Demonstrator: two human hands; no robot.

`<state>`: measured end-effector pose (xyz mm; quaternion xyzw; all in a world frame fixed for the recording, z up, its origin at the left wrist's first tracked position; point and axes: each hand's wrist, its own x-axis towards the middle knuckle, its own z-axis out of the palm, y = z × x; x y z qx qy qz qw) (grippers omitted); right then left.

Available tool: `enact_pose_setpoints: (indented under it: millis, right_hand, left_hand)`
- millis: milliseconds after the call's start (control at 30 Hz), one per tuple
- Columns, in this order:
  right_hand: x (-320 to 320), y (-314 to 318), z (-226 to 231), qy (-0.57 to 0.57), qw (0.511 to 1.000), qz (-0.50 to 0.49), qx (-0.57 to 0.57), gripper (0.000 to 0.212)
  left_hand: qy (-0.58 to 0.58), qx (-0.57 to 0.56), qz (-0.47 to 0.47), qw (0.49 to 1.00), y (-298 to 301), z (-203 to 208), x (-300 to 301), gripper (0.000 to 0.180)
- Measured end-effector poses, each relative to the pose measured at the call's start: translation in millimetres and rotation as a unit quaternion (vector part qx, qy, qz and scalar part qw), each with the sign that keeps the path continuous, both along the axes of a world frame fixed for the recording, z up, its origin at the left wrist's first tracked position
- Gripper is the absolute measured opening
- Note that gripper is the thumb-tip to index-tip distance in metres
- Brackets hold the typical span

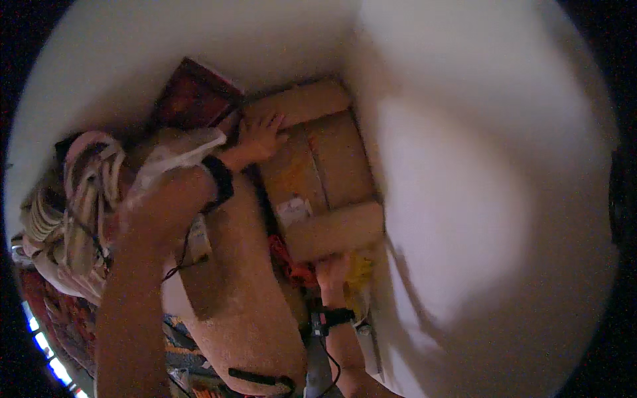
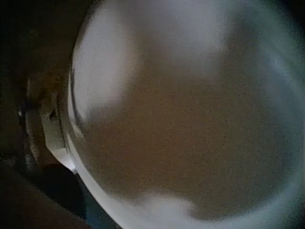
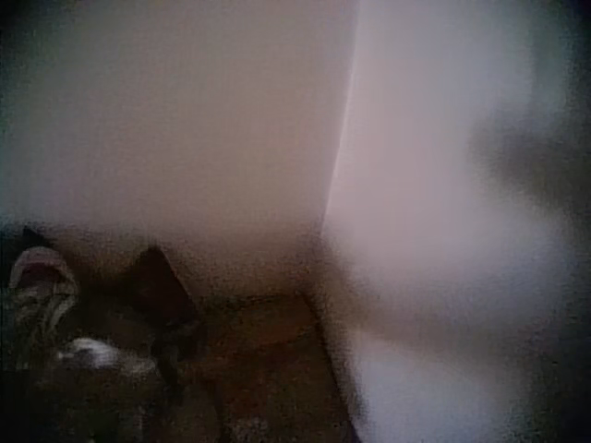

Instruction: The person closes a cardboard box, walks across a room, and kemudian sits on the floor to organize notebooks, papers, and small containers onto a shelf.

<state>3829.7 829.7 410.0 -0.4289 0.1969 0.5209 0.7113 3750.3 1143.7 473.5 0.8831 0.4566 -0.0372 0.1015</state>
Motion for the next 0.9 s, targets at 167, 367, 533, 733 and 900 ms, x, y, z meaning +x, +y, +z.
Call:
enact_pose_setpoints:
  millis: [167,367,533,733,900]
  right_hand:
    - [-22.8,16.1,-40.8,-0.011,0.999,0.043,-0.025,0.069]
    - [-21.2,29.3,-43.0,0.010,0.991,0.113,-0.070,0.078]
    - [-17.5,-7.9,-29.7,-0.053,0.978,0.147,-0.141,0.073]
    - [10.3,-65.9,-67.7,-0.342,0.857,0.333,-0.192,0.060]
    - [-13.4,-37.9,-17.5,-0.677,0.508,0.497,-0.192,0.076]
  left_hand:
    - [-0.236,0.151,-0.076,0.957,8.7,-94.5,-37.0,0.059]
    - [0.045,0.239,-0.061,0.968,30.9,-102.1,-37.4,0.062]
    - [-0.083,0.081,0.011,0.993,-18.9,-55.5,-26.3,0.056]
    - [-0.097,0.006,0.073,0.993,-35.8,-44.6,-11.4,0.054]
    - [-0.216,0.049,0.074,0.972,-63.0,-2.8,-54.0,0.048]
